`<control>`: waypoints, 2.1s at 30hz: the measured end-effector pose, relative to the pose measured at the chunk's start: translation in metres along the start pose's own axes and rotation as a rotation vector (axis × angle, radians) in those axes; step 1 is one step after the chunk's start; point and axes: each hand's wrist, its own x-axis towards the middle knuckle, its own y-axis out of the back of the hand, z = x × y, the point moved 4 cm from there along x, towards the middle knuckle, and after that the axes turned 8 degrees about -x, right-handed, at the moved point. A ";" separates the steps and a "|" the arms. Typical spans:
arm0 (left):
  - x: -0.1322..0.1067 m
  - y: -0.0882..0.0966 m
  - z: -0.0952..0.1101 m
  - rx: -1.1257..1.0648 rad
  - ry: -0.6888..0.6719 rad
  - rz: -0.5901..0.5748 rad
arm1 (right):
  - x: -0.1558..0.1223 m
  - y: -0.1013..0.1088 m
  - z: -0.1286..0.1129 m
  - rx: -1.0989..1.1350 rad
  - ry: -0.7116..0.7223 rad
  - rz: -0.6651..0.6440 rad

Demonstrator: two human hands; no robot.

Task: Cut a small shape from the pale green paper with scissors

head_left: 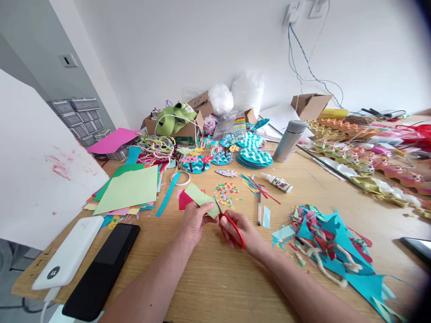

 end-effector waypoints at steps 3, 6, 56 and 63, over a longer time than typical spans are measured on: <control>0.001 0.000 0.000 -0.010 0.002 0.002 | -0.001 0.000 0.000 0.017 0.013 -0.016; 0.001 0.000 -0.001 -0.014 0.016 -0.001 | -0.001 0.000 0.001 0.022 0.016 -0.025; -0.002 -0.003 -0.008 -0.067 0.160 -0.003 | 0.000 0.001 0.002 0.077 0.003 -0.005; -0.003 -0.003 -0.007 -0.059 0.156 -0.010 | 0.002 0.001 0.005 0.056 0.001 0.005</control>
